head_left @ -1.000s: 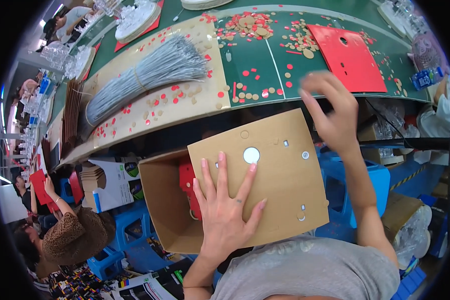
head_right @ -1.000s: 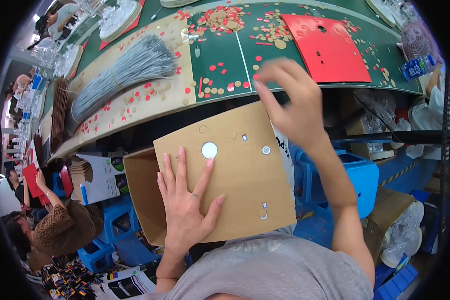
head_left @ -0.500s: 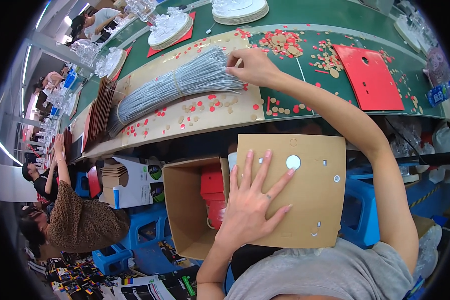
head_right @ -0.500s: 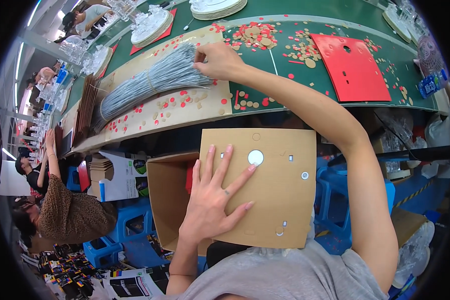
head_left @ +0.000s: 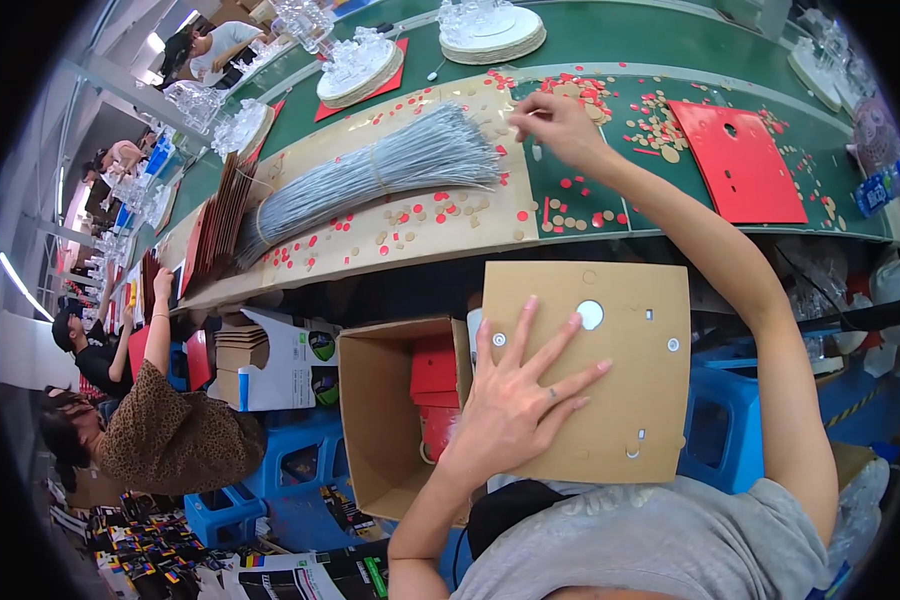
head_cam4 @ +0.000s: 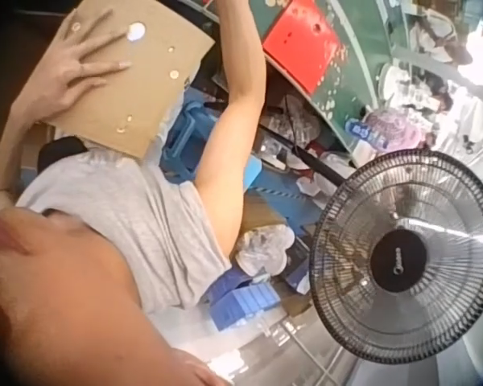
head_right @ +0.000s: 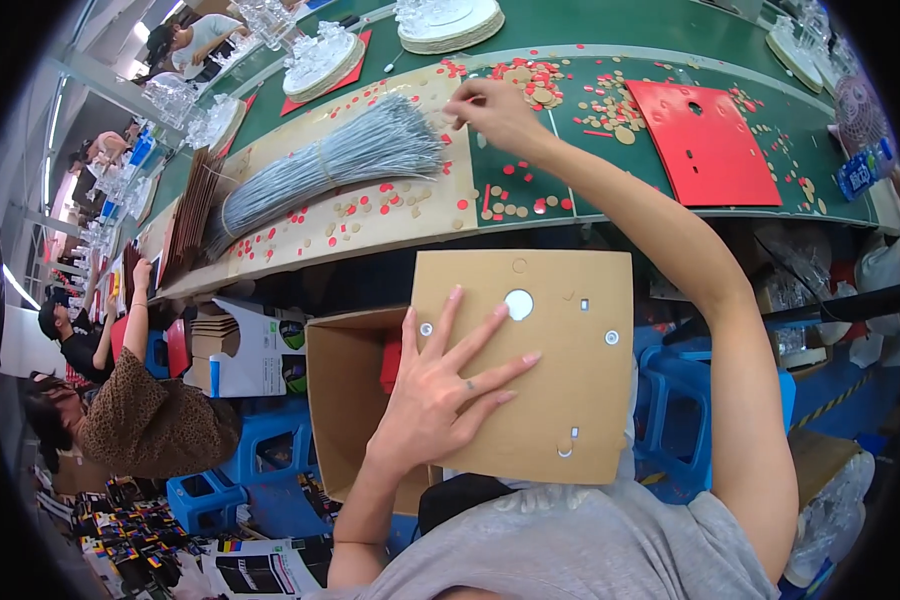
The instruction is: Assembling lighting fixture components by threading wires and attaching small parts to cardboard templates and circular light bases.
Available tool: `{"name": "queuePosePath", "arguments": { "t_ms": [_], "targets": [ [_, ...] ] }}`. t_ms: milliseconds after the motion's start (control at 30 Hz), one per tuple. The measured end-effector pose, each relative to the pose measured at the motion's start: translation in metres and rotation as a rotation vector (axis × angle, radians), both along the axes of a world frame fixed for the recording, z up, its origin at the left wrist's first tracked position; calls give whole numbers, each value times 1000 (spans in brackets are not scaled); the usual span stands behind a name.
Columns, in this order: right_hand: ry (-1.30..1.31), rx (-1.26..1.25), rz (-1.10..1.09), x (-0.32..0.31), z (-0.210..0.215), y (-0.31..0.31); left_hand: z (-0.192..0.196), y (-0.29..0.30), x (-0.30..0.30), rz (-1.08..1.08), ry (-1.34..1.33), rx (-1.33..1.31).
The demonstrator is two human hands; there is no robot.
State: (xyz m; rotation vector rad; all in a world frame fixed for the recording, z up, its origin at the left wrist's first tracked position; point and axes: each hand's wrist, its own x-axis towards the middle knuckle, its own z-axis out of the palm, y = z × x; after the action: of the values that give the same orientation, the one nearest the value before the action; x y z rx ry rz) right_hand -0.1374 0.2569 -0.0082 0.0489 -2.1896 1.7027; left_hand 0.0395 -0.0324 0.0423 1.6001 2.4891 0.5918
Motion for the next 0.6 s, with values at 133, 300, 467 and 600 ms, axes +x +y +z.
{"name": "queuePosePath", "arguments": {
  "t_ms": [133, 300, 467, 600],
  "targets": [
    [91, -215, -346, 61, -3, 56, 4, 5, 8, -88, 32, 2],
    [-332, -54, -45, 101, 9, 46, 1, 8, 12, -100, -16, 65],
    [-428, -339, 161, 55, 18, 7, 1, 16, 17, -123, -43, 79],
    [-421, -697, 224, 9, 3, -17, 2, 13, 15, -114, -77, 78]
  ]
}}
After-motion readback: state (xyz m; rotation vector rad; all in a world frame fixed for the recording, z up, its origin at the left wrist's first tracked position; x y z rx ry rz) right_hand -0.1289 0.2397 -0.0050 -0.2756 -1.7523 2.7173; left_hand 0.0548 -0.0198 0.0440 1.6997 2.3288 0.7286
